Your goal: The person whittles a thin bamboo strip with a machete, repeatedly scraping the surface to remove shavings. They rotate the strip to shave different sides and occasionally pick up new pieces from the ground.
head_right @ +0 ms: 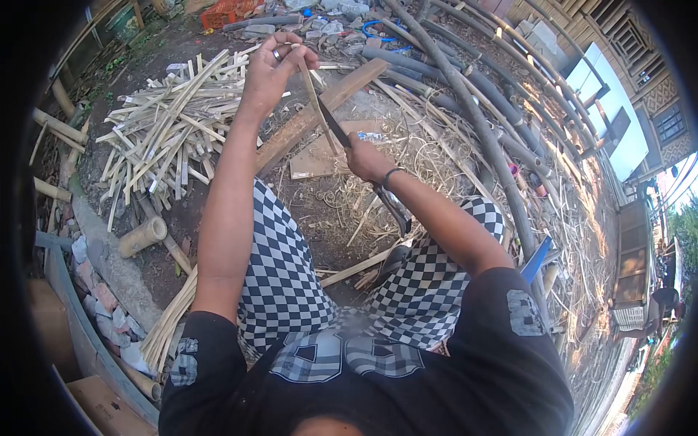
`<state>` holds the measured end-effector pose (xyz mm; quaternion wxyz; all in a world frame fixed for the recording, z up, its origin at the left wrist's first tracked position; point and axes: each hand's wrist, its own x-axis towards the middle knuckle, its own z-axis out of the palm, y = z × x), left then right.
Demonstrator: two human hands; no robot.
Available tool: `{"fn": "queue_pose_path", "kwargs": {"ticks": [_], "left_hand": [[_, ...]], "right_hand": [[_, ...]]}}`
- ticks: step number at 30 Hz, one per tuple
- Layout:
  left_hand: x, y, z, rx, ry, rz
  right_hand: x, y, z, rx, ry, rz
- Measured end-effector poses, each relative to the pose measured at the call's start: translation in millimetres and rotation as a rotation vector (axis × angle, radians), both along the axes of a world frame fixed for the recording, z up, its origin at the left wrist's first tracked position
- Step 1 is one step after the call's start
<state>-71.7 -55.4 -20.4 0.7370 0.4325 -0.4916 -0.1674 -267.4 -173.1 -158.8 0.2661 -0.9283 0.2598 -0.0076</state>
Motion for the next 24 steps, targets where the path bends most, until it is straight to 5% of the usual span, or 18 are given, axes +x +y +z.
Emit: {"fn": "queue_pose_path", "kwargs": {"ticks": [9,12,13,18,20,24], "left_hand": [[-9,-24,-11,-0.017,-0.034,0.007],[-13,-21,-4,-0.097,0.161,-0.175],[-22,-12,2,-0.001,0.196,-0.030],[21,5,-4,0.039,0.388,-0.061],[38,15,-8,0.036,0.447,-0.121],[50,27,-7,0.100,0.457,-0.098]], "right_hand": [[9,53,84,-0.013,-0.437,-0.110],[13,58,64,0.023,-0.588,-0.168],[7,62,61,0.072,-0.529,-0.241],[-15,49,-12,-0.009,-0.634,-0.522],[-15,39,-8,0.564,-0.599,-0.649],[-1,23,-19,0.671,-0.738,-0.647]]}}
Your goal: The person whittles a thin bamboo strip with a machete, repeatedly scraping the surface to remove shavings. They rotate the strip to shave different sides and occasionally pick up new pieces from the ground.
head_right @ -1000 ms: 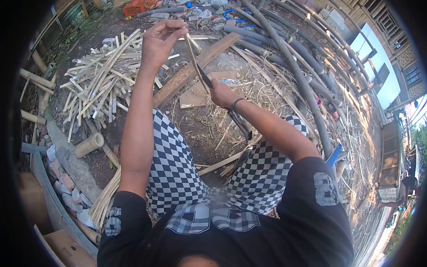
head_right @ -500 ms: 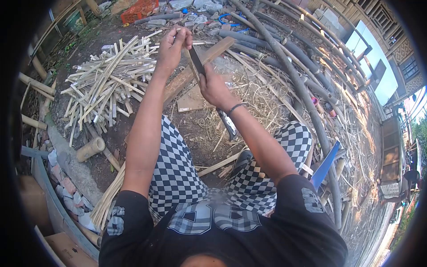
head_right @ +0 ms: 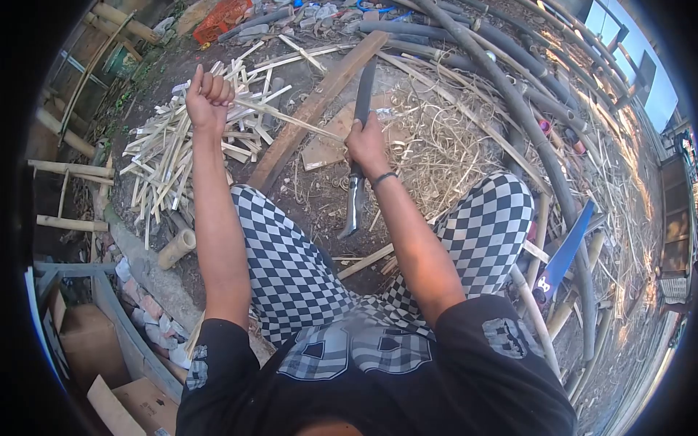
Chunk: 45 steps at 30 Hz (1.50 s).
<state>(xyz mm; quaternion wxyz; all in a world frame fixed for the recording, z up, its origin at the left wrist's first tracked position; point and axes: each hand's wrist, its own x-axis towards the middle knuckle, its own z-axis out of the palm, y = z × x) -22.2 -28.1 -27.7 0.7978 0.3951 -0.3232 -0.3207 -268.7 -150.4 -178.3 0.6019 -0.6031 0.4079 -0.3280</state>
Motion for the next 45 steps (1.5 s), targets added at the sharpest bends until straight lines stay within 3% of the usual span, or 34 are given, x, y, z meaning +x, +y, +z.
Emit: {"fn": "queue_pose_path", "kwargs": {"ticks": [4,11,18,24,30,38,40,45], "left_hand": [[-3,1,0,0.053,-0.047,0.042],[-7,-3,1,0.044,-0.088,0.049],[-22,-12,4,0.025,-0.165,0.072],[-35,-26,2,-0.134,-0.142,0.069],[-57,-42,-2,-0.160,-0.123,0.292],[-55,-41,-5,-0.175,-0.073,0.275],[-48,-37,-6,-0.162,-0.093,0.123],[-50,-33,0,-0.085,-0.039,0.103]], "right_hand": [[6,-1,-8,-0.069,0.026,0.028],[2,7,8,0.174,0.074,0.047],[2,8,2,0.211,0.050,0.073],[3,13,4,0.220,0.021,0.101],[5,15,6,0.213,0.025,0.128],[4,18,10,0.208,0.034,0.145],[4,20,14,0.198,0.056,0.156],[4,25,13,0.184,0.080,0.198]]}}
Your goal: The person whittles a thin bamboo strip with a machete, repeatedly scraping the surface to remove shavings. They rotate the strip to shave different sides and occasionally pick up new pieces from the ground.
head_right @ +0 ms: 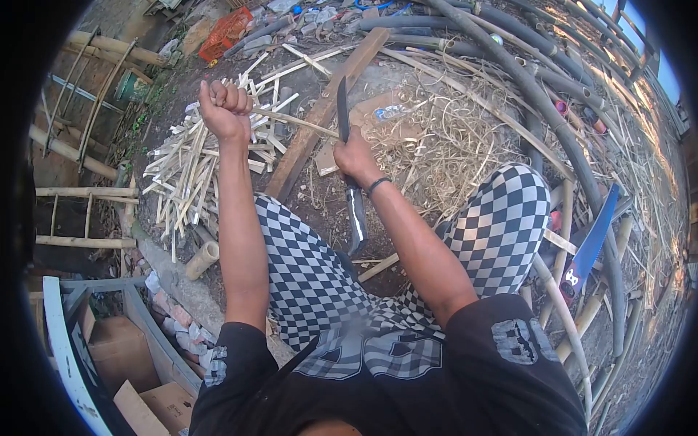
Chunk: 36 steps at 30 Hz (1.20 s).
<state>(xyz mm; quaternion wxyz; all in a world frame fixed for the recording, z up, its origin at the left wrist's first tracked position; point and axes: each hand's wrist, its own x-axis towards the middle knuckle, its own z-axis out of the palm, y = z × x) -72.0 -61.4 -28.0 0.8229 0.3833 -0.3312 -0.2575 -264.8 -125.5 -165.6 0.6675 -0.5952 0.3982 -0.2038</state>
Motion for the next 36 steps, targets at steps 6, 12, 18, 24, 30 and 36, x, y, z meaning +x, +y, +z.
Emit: {"fn": "queue_pose_path", "kwargs": {"ticks": [6,12,18,24,30,36], "left_hand": [[-9,-2,8,0.020,-0.045,-0.020],[-19,-5,9,0.075,-0.020,-0.041],[-40,-8,8,-0.008,-0.136,-0.092],[-70,3,6,0.106,-0.170,0.005],[-68,57,-17,0.134,-0.054,0.138],[-87,46,-25,0.143,-0.021,0.525]], "right_hand": [[1,4,-2,0.021,0.031,0.046],[4,18,23,0.102,-0.149,0.083],[1,46,48,-0.551,-0.040,0.087],[3,62,46,-0.575,0.034,0.084],[3,84,30,-0.639,-0.015,0.223],[10,85,4,-0.695,-0.060,0.198]]}}
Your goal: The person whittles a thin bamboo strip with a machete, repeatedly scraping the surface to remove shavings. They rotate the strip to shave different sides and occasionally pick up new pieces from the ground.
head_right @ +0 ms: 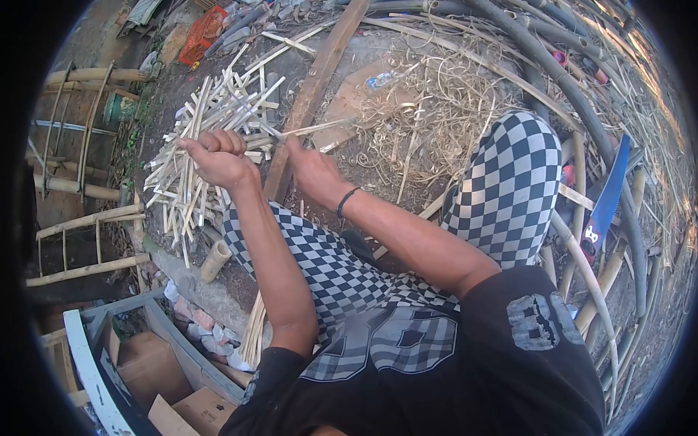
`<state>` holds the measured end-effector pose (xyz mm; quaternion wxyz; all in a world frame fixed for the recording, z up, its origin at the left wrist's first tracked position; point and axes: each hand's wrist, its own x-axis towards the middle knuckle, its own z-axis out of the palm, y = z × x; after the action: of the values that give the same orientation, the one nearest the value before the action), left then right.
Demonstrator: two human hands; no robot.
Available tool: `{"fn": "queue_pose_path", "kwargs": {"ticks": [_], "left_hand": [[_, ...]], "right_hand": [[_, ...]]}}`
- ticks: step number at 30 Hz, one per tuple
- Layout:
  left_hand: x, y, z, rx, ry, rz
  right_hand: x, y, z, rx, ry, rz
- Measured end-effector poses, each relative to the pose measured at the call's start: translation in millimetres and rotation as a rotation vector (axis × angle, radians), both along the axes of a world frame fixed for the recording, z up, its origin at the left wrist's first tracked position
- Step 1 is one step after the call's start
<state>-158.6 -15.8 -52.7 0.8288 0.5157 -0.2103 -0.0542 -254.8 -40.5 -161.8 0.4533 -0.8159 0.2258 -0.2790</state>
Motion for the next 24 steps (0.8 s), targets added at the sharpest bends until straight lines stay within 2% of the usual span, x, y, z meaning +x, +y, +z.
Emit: {"fn": "queue_pose_path", "kwargs": {"ticks": [1,2,6,8,13,15,16,19,24], "left_hand": [[4,2,0,-0.002,-0.001,0.001],[10,5,-2,-0.020,0.017,0.036],[8,5,-2,-0.046,0.023,0.024],[-3,0,0,-0.024,-0.014,0.028],[15,12,-6,-0.050,0.027,0.076],[16,9,-5,-0.103,0.049,0.082],[13,7,-8,-0.106,0.040,0.055],[10,7,-9,-0.077,-0.006,0.054],[20,17,-8,-0.107,0.067,0.049]], "right_hand": [[4,-3,-9,0.045,0.067,-0.017],[1,-3,4,0.048,0.123,0.029],[2,-1,21,0.090,0.140,0.076],[1,2,15,-0.067,-0.011,0.001],[15,2,-2,0.059,0.076,0.023],[7,9,26,0.069,0.086,0.041],[2,12,34,-0.032,0.068,0.078],[8,2,-3,-0.032,0.092,-0.004],[9,8,17,-0.023,0.171,-0.001]]}}
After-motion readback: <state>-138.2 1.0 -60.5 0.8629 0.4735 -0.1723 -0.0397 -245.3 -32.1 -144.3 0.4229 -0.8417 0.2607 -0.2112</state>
